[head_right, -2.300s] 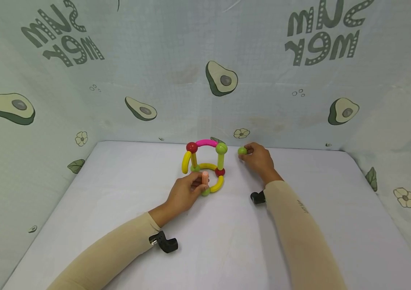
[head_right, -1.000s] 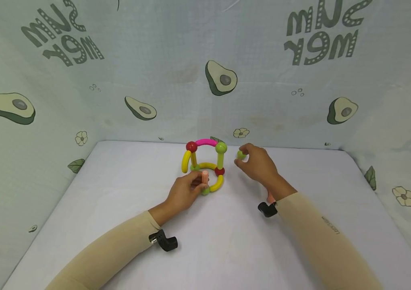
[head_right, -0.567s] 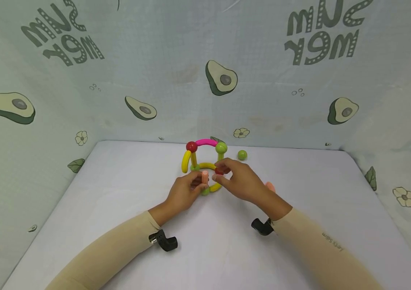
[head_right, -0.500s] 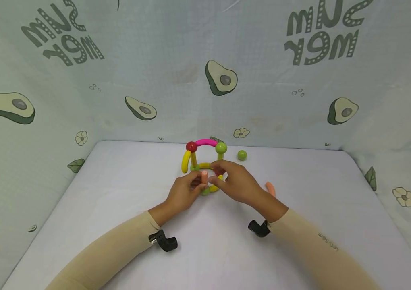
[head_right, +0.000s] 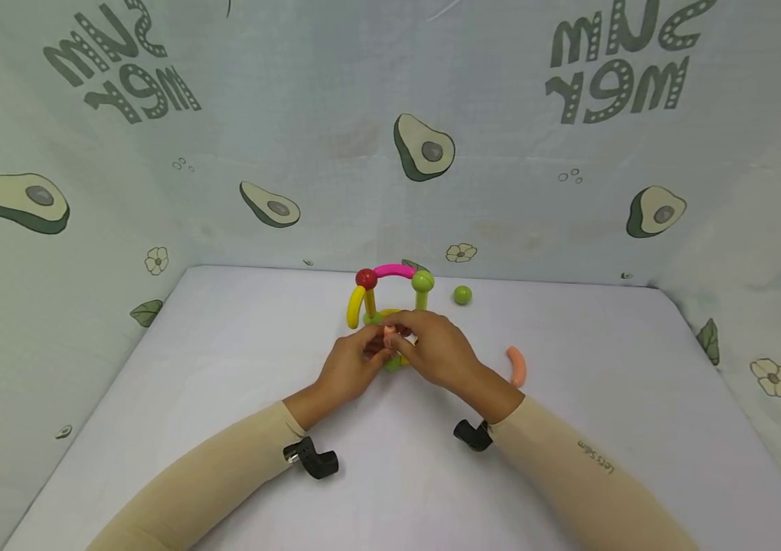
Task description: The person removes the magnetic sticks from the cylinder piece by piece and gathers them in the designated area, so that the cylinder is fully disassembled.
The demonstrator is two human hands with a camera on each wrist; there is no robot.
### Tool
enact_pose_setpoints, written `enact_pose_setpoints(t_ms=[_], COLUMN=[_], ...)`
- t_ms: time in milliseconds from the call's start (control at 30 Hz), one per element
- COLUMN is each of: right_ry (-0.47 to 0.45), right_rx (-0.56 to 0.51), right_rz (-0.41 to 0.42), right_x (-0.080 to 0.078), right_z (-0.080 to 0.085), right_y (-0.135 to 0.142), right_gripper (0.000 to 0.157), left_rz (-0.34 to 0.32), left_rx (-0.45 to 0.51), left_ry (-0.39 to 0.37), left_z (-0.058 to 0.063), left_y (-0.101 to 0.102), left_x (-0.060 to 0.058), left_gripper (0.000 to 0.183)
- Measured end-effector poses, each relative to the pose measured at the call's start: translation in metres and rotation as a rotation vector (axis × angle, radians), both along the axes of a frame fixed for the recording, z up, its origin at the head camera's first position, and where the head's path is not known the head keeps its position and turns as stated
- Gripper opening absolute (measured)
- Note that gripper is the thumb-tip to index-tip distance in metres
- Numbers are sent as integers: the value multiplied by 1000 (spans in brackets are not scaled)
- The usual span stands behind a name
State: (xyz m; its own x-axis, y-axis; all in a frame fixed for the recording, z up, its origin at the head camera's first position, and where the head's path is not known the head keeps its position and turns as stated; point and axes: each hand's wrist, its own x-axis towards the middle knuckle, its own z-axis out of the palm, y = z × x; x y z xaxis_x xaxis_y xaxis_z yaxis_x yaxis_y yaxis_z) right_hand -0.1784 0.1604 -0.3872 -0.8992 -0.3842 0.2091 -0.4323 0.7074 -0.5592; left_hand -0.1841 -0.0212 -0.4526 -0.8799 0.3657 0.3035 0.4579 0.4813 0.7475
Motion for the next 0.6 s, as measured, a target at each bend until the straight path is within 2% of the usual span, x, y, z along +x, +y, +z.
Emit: enact_pose_setpoints(t_ms=[267, 433, 533, 600], right_ry=[-11, 4, 9, 10], right_rx=[-18, -25, -32, -34], right_rz=[9, 18, 25, 26], right_x=[0, 0, -1, -1], right_z=[0, -1, -1, -2], right_y=[1, 3, 3, 3], right_gripper=[29, 29, 29, 29], left_rz=[5, 24, 54, 67], left_rx=[-18, -41, -95, -141], left_ry=[-28, 41, 87, 87], left_z=[1, 1, 0, -1], left_y=[-1, -3, -4, -5], left_x=[2, 5, 8, 9], left_gripper=[37, 34, 33, 36])
